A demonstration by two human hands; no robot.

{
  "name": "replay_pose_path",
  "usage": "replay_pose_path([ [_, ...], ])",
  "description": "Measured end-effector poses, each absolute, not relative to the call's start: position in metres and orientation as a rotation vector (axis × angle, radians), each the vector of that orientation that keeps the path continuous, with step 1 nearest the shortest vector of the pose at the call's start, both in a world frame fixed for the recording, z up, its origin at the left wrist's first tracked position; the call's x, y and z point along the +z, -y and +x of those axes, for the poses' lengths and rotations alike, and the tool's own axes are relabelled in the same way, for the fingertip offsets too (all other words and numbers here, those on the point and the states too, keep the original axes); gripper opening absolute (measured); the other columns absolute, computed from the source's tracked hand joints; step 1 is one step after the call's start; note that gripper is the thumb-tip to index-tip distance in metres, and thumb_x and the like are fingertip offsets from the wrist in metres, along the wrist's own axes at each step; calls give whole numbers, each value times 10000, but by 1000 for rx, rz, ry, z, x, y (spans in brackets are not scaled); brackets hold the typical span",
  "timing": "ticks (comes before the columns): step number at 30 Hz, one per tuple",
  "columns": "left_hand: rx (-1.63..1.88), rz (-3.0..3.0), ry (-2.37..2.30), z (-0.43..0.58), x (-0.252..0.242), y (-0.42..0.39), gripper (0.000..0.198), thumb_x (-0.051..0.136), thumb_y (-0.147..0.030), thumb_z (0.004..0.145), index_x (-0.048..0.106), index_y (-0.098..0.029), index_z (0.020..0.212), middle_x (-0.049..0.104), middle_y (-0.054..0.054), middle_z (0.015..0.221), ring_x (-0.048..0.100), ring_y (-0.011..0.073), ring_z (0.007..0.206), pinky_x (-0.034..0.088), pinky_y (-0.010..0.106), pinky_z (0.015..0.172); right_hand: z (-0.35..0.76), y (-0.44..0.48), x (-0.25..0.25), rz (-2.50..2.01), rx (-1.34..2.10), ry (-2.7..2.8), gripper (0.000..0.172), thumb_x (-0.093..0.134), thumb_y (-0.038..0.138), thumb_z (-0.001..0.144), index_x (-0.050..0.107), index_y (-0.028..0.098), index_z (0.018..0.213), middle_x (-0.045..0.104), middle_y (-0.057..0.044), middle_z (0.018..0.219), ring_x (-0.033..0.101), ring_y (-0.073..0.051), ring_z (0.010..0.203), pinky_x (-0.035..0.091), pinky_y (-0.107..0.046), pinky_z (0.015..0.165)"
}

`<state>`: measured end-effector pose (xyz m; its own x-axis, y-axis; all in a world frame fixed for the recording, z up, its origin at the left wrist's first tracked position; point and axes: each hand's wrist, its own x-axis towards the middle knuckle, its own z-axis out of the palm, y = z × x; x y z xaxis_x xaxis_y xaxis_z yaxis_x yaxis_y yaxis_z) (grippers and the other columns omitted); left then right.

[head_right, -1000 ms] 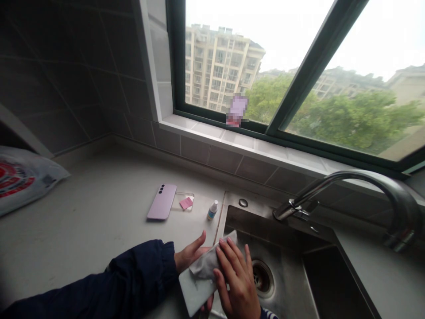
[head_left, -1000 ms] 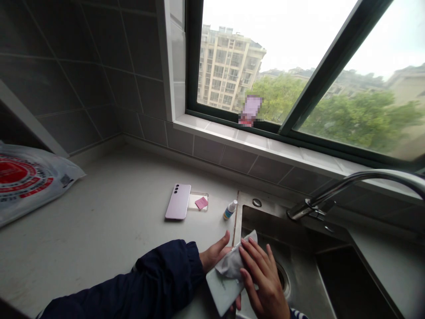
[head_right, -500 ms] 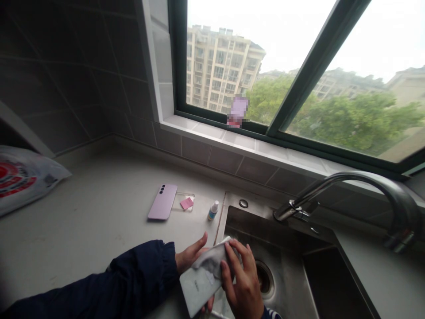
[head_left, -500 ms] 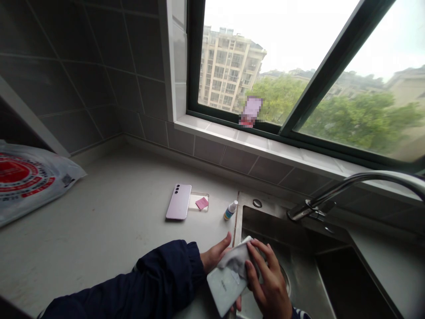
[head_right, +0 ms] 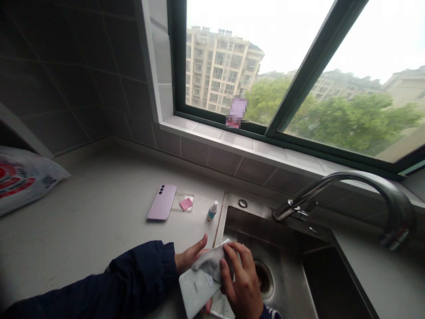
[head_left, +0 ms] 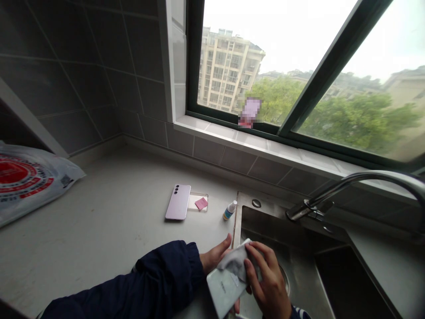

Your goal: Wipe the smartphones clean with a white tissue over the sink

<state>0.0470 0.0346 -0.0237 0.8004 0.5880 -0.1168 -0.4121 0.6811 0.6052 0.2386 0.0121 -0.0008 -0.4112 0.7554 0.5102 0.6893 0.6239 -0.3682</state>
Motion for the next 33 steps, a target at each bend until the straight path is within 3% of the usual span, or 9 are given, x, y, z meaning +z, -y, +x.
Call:
replay_pose_path([
  [9,564,564,-239,46,-27,-35,908,390,-837,741,621,-63,1155,667,126,1014,602,229,941,364,302,855,234,-9,4,-1004,192,2269,314,540,175,916,576,199,1227,538,-125,1216,497,-284,1184,499,-458,949],
  [22,630,491,-181,48,-28,-36,826,420,-774,792,550,-106,1258,618,68,973,505,127,741,314,244,698,230,-7,4,-929,176,2298,316,534,151,905,593,223,1207,567,-107,1214,504,-292,1199,469,-510,994],
  [33,578,602,-280,48,-23,-35,937,367,-844,744,608,-43,1166,674,166,1070,606,281,1044,359,364,968,231,-12,4,-1050,161,2207,268,533,186,924,598,203,1183,565,-127,1192,534,-283,1151,509,-475,933],
])
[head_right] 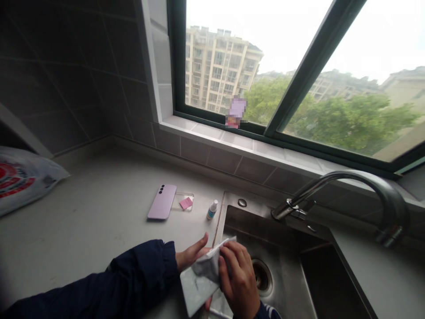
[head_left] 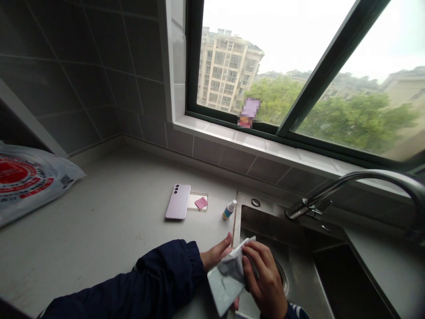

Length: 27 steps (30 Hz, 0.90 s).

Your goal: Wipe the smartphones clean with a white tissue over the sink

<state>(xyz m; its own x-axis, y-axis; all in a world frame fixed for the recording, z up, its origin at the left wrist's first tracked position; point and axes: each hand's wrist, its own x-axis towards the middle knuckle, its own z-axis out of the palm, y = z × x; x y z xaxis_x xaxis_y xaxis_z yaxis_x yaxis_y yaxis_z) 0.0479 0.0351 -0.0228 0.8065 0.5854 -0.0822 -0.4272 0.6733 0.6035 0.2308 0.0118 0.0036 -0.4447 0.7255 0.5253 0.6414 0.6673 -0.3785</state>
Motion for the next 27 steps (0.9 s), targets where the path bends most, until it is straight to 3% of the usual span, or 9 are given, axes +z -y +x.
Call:
replay_pose_path([
  [9,546,628,-236,50,-27,-36,954,291,-852,753,586,-55,1186,682,186,1032,645,332,967,387,510,975,237,-14,0,-1140,152,2143,237,504,237,944,617,205,1151,566,-127,1167,570,-271,1097,541,-439,886],
  [22,554,642,-266,49,-22,-33,922,316,-848,752,629,-66,1126,695,155,948,639,290,919,379,456,976,234,-13,5,-1088,168,2156,229,518,218,931,628,205,1132,570,-125,1149,564,-274,1094,540,-434,879],
  [27,571,622,-286,48,-21,-33,909,345,-838,754,633,-60,1127,668,113,864,597,223,827,360,377,953,230,-10,6,-1024,196,2196,239,526,186,919,622,211,1137,584,-114,1138,560,-272,1095,527,-447,895],
])
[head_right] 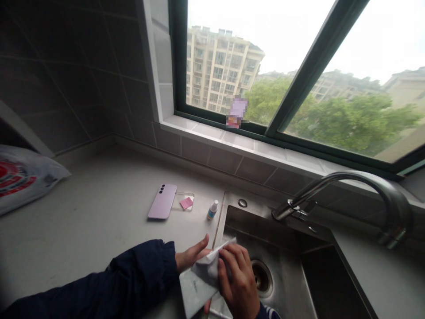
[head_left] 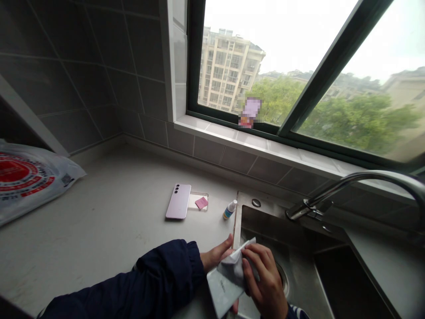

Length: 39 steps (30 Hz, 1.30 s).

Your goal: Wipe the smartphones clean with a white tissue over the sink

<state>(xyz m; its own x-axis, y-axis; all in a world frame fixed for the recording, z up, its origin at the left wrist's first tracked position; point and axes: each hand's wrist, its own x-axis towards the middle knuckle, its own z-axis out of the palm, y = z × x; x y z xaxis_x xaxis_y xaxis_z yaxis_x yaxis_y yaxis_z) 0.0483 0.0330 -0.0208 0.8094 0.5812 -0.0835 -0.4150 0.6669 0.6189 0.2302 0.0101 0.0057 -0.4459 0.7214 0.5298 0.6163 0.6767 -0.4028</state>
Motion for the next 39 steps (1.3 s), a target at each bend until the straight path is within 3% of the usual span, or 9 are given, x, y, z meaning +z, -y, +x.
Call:
replay_pose_path([
  [10,571,576,-288,46,-11,-31,845,444,-831,718,667,-86,1047,551,30,749,449,144,685,358,332,883,229,-7,9,-962,236,2255,280,544,154,897,603,218,1164,577,-113,1159,544,-280,1116,520,-456,910],
  [19,579,547,-283,47,-16,-33,820,469,-820,719,676,-86,1020,574,34,760,468,134,720,349,267,805,230,-6,4,-991,216,2237,294,537,156,908,595,217,1190,557,-124,1188,526,-284,1145,518,-466,915],
  [22,580,582,-290,47,-19,-33,853,418,-824,743,661,-76,1071,636,77,841,532,161,780,362,296,863,232,-8,3,-1031,180,2207,272,535,188,919,605,210,1180,561,-125,1188,539,-282,1140,526,-454,909],
  [28,568,633,-232,49,-20,-34,910,329,-830,766,596,-61,1174,670,170,1013,617,305,989,369,461,983,237,-13,0,-1113,141,2158,259,521,238,937,618,209,1176,566,-125,1196,563,-279,1128,539,-438,904],
  [39,536,669,-303,51,-20,-35,985,371,-914,648,649,-61,1054,705,176,934,640,342,979,387,513,987,236,-12,0,-1125,175,2172,263,524,247,939,601,221,1190,542,-123,1202,546,-281,1132,536,-436,898],
])
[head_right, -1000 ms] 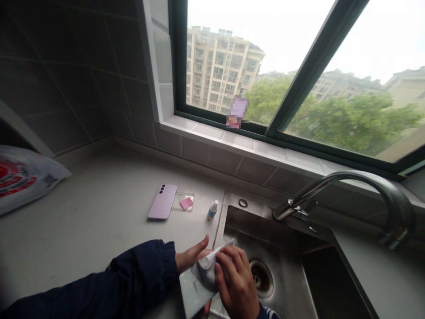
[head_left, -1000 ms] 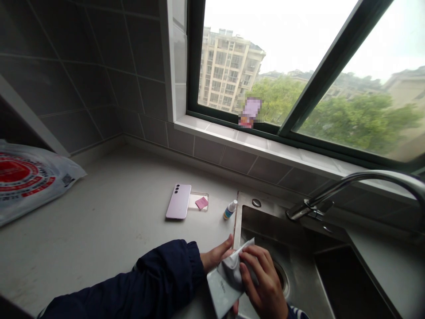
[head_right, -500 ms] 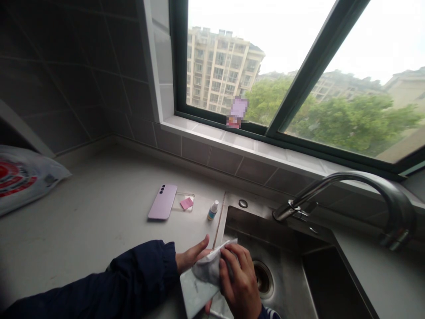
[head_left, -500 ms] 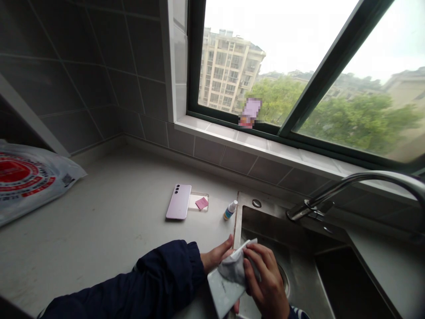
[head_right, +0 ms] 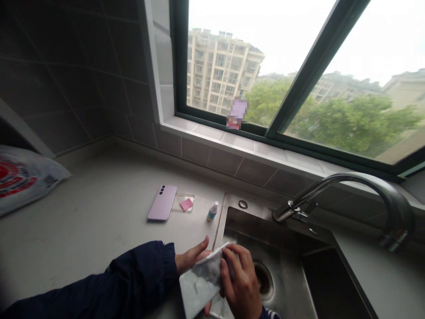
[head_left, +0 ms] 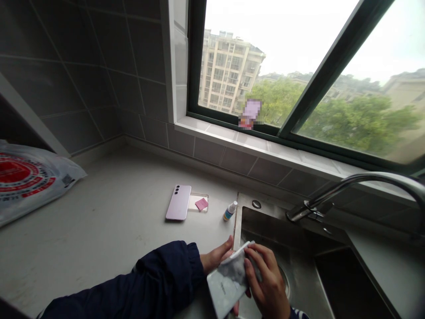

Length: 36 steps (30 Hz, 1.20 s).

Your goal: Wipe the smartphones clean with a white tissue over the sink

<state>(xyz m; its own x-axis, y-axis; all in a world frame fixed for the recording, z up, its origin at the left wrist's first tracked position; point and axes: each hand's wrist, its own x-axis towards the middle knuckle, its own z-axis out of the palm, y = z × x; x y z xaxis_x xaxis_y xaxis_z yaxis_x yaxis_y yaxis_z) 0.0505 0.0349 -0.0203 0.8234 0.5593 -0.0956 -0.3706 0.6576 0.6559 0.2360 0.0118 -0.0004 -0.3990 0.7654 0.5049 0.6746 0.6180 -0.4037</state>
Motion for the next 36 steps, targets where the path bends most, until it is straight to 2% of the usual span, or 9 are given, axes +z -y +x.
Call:
replay_pose_path([
  [6,559,658,-336,49,-17,-34,935,394,-879,688,645,-71,1086,709,144,909,649,273,905,378,436,998,234,-10,3,-1078,194,2197,245,544,221,928,603,213,1166,540,-123,1180,536,-276,1130,528,-436,905],
  [10,567,620,-308,49,-24,-35,912,420,-869,687,650,-80,1082,703,103,822,648,244,868,377,392,991,232,-9,5,-1051,197,2203,243,542,204,924,606,213,1158,545,-124,1164,534,-277,1124,528,-435,898],
  [17,571,634,-280,50,-27,-34,907,387,-851,727,633,-74,1125,692,92,776,647,272,930,348,413,1014,232,-10,4,-1039,196,2199,240,538,188,922,607,208,1151,541,-125,1165,529,-273,1125,523,-436,899],
  [21,570,656,-285,50,-25,-34,930,369,-863,721,630,-69,1129,705,124,859,641,292,980,344,428,1024,233,-10,2,-1055,200,2199,233,537,191,925,609,211,1146,540,-121,1169,526,-272,1130,517,-439,908],
  [29,541,624,-241,52,-26,-35,942,369,-874,702,627,-70,1119,692,188,1011,640,356,1004,408,536,963,240,-15,-1,-1143,166,2150,229,525,241,936,616,227,1146,552,-114,1149,557,-270,1087,536,-435,875],
  [36,535,647,-248,50,-20,-34,917,360,-872,709,635,-89,1098,697,159,974,643,322,971,393,506,982,237,-12,1,-1140,174,2166,229,530,260,935,618,224,1143,551,-116,1163,562,-267,1093,543,-420,876],
])
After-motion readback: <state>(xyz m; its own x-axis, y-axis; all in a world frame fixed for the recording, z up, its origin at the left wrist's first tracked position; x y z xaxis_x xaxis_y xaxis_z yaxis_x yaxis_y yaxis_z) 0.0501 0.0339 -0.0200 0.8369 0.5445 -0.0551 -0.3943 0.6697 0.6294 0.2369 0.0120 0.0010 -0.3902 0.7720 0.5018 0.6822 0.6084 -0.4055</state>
